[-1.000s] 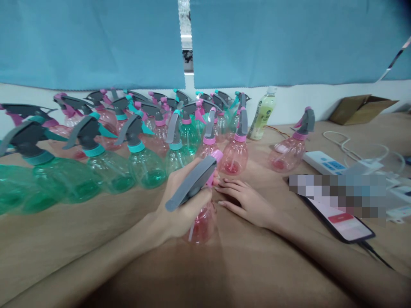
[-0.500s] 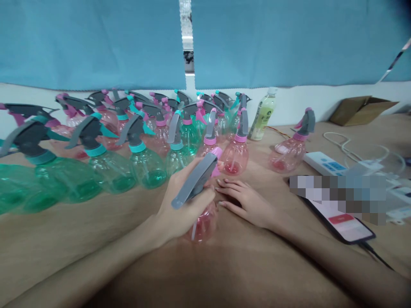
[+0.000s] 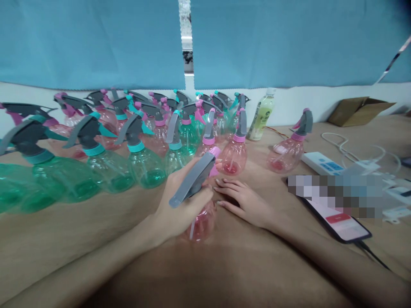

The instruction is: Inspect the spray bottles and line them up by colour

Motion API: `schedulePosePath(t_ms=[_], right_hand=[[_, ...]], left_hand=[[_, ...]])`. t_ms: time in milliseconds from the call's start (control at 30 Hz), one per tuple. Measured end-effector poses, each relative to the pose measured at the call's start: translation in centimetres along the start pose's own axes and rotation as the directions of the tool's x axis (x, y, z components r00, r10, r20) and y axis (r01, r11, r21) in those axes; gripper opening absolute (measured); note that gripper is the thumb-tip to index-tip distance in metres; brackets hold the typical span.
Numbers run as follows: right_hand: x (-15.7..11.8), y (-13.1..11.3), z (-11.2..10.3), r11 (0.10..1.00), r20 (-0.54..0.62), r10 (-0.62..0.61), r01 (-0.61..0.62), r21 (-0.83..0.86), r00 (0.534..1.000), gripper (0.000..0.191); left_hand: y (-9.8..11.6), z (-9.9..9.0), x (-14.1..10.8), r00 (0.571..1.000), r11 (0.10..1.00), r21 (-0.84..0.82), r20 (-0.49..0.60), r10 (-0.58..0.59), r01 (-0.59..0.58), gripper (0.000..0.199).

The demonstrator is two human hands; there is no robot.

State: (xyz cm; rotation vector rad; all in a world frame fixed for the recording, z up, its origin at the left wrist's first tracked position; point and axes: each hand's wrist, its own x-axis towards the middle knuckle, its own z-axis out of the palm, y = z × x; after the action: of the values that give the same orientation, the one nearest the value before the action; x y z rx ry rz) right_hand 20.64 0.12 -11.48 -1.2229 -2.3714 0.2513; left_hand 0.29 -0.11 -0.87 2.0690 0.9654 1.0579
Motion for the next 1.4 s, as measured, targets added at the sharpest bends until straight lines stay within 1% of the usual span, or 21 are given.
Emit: schedulePosePath(t_ms=[100, 400, 733, 967, 1167, 1400], right_hand=[[-0.02, 0.0, 0.02, 1.0, 0.0, 0.009, -0.009, 0.002, 1.0, 0.042], [0.03, 0.02, -0.03, 1.0, 0.025, 0.008, -0.008, -0.014, 1.0, 0.044], [0.06, 0.0, -0.13, 1.0, 0.045, 0.019, -0.019, -0.012, 0.999, 0.045], [0.04, -0.03, -0.13, 1.0, 0.037, 0.016, -0.016, -0.001, 0.999, 0.045], [0.03, -0.08, -0.09, 1.0, 0.008, 0.006, -0.006, 0.01, 1.0, 0.042], [0.01, -0.05, -0.08, 1.0, 0.031, 0.016, -0.016, -0.009, 0.999, 0.045]], left_hand=[[0.11, 0.02, -0.02, 1.0, 1.0, 0.005, -0.008, -0.014, 0.014, 0.012], [0.13, 0.06, -0.04, 0.999, 1.0, 0.027, -0.034, -0.001, 0.002, 0.01], [-0.03, 0.16, -0.09, 1.0, 1.0, -0.029, -0.029, 0.007, -0.008, 0.012], [0.14, 0.09, -0.12, 0.999, 0.999, 0.012, -0.014, -0.051, 0.051, 0.008], [0.25, 0.09, -0.08, 0.999, 0.999, 0.037, -0.03, -0.037, 0.038, 0.009], [0.6, -0.2, 0.14, 0.999, 0.998, 0.053, -0.032, -0.027, 0.028, 0.011]])
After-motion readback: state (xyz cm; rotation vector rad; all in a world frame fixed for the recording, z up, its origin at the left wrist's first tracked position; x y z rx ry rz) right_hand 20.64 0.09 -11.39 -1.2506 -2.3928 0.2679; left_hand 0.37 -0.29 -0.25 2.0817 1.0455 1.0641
